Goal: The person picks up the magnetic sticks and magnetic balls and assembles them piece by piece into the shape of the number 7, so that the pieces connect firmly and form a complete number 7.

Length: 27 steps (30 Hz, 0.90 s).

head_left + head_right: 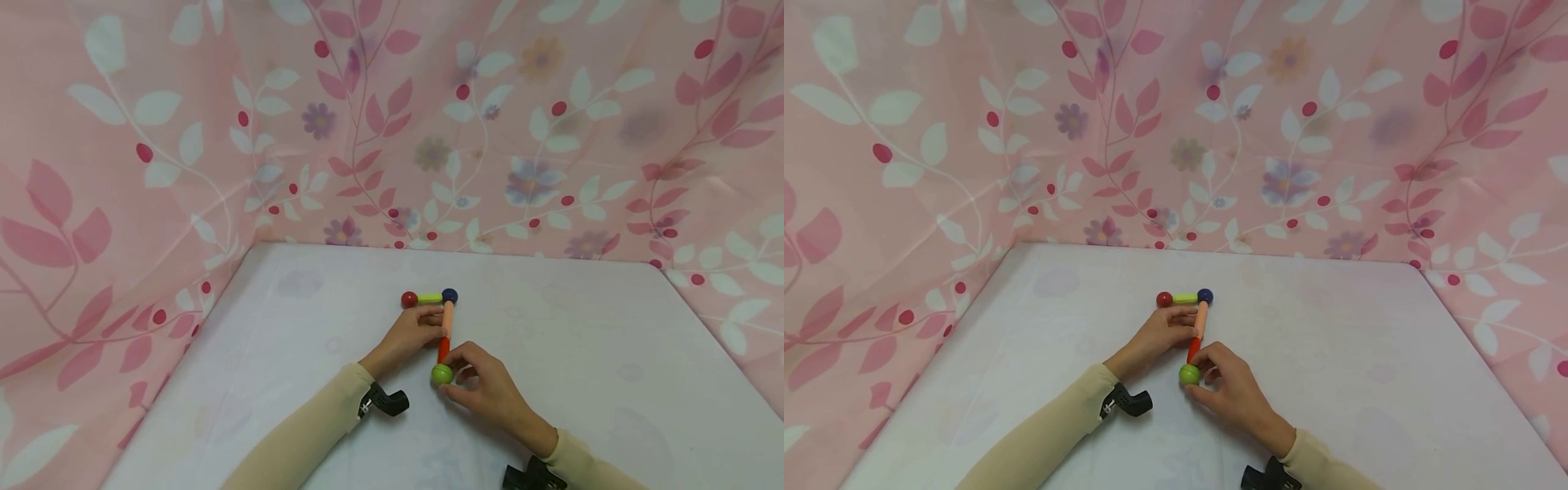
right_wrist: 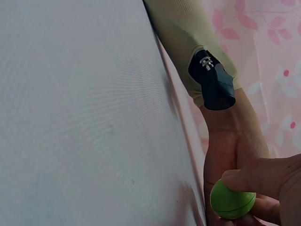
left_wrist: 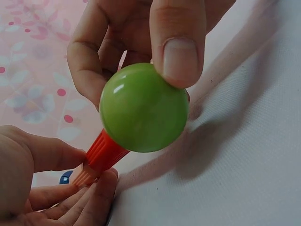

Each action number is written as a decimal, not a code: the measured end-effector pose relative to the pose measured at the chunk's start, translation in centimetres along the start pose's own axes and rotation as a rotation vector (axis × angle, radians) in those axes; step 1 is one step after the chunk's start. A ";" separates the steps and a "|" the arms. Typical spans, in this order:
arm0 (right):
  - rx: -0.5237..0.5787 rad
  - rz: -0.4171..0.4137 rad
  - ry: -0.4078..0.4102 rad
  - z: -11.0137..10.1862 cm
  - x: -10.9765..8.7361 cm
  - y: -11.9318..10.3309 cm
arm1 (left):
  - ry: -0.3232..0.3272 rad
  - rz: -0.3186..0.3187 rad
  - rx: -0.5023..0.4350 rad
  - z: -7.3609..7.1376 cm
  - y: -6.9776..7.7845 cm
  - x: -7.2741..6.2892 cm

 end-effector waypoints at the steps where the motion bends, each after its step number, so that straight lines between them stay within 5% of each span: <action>1: -0.004 0.000 -0.001 0.0 0.0 0.1 | 0.003 0.002 0.013 0.0 0.0 0.0; 14: -0.011 -0.015 0.006 0.3 -0.2 0.3 | 0.034 0.003 0.116 0.0 0.2 -0.3; 27: -0.029 -0.045 -0.006 0.7 -0.2 0.6 | 0.091 0.031 0.320 -0.2 1.2 -0.6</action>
Point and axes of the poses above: each hand's wrist, its own x-axis towards the middle knuckle, its own z-axis out of the palm, y = z × x, the point moved 3 cm from there along x, towards the middle knuckle, and after that the axes turned 3 degrees about -x, right-handed, at the moved point
